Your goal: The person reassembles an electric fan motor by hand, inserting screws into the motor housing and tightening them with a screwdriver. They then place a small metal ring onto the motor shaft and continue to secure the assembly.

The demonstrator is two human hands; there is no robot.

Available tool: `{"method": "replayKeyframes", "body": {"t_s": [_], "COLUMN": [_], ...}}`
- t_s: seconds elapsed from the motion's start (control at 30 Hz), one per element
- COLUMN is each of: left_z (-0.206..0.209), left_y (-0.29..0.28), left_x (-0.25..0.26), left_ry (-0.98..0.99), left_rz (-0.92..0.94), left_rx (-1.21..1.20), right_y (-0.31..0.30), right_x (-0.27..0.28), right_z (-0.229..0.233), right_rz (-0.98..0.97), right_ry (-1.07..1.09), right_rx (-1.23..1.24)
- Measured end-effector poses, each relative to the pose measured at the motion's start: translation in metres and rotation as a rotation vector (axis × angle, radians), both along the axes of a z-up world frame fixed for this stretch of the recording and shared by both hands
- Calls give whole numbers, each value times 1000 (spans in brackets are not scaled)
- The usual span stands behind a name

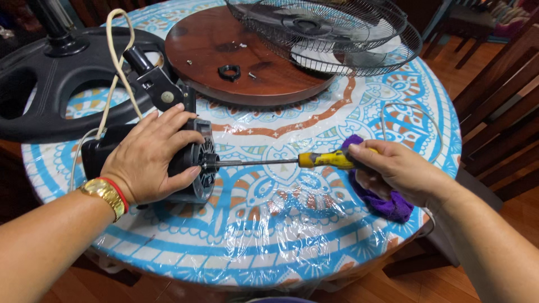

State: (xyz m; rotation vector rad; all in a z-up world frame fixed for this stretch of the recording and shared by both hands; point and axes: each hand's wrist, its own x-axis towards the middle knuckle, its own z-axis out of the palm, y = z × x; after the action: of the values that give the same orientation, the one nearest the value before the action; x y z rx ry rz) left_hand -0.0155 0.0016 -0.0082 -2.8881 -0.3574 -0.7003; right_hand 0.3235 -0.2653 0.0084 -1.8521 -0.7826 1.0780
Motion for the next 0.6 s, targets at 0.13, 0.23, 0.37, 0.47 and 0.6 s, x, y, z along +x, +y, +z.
{"method": "replayKeyframes", "body": {"t_s": [0.13,0.23,0.37,0.47,0.6], "left_z": [-5,-3,-4,-3,-4], "left_y": [-3,-1,-1,-1,-3], "left_x": [-4,-2,-1,-3,-1], "left_ry": [-2,-8,-5,2,3], "left_rz": [-1,-7,-6,-2,1], "left_rx": [1,-4,5,2,8], "right_y": [-6,-5,-2,1,6], "right_x": [-6,-2,2,3,4], "right_z": [-8,-8,-10,-10,-6], "right_rz": [47,34,-5,-68,-44], "right_ry": [46,140,132,90,-24], "right_rx": [88,179,162,143,213]}}
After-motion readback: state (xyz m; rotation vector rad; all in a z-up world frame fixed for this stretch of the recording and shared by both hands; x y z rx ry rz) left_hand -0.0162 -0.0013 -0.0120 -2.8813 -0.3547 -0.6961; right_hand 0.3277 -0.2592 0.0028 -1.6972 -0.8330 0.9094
